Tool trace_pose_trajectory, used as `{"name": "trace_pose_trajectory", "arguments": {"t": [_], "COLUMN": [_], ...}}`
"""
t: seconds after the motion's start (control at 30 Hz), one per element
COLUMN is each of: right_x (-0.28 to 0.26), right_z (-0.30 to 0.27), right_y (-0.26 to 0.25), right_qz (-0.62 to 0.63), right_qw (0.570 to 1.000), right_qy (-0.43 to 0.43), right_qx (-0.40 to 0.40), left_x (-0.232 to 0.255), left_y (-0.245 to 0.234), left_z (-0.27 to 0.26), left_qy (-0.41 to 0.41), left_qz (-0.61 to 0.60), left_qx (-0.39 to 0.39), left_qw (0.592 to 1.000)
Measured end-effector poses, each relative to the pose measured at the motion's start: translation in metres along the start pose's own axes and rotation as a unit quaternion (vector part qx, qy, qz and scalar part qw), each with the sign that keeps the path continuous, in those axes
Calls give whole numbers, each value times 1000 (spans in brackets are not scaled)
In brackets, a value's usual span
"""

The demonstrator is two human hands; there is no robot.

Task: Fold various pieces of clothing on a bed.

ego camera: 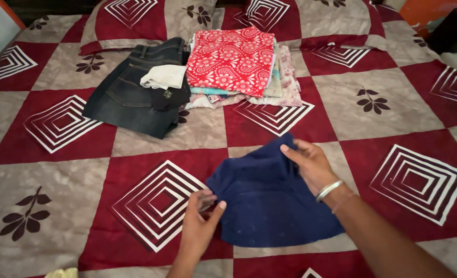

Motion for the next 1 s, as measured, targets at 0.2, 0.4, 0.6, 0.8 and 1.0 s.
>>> {"name": "trace_pose_trajectory", "arguments": {"t": [0.2, 0.4, 0.6, 0.8, 1.0], "right_x": [-32, -34, -4, -21, -52], "right_z": [-52, -69, -54, -48, -64], "right_y": [16, 0, -29, -33, -8], "right_qz": [10, 36, 66, 56, 10], "right_qw": [997, 996, 997, 992, 1000], "right_qy": [53, 66, 20, 6, -20], "right_qx": [-56, -54, 43, 110, 4], "left_x": [14, 36, 32, 22, 32], "left_y": [13, 14, 6, 12, 19], "left_z": [-2, 0, 9, 1, -2], "left_qy": [-161, -153, -172, -169, -144], "left_qz": [8, -5, -153, -3, 17], "left_qx": [-50, -66, -13, -57, -76], "left_qw": [986, 986, 973, 984, 986]}}
Point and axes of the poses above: each hand's wrist, its own z-axis towards the middle knuckle, its own y-axis out of the palm, x = y × z, the point moved 5 cm from there along z, towards the middle knuckle, and after that the axes turned 2 degrees about -z, right-handed, at the moved point
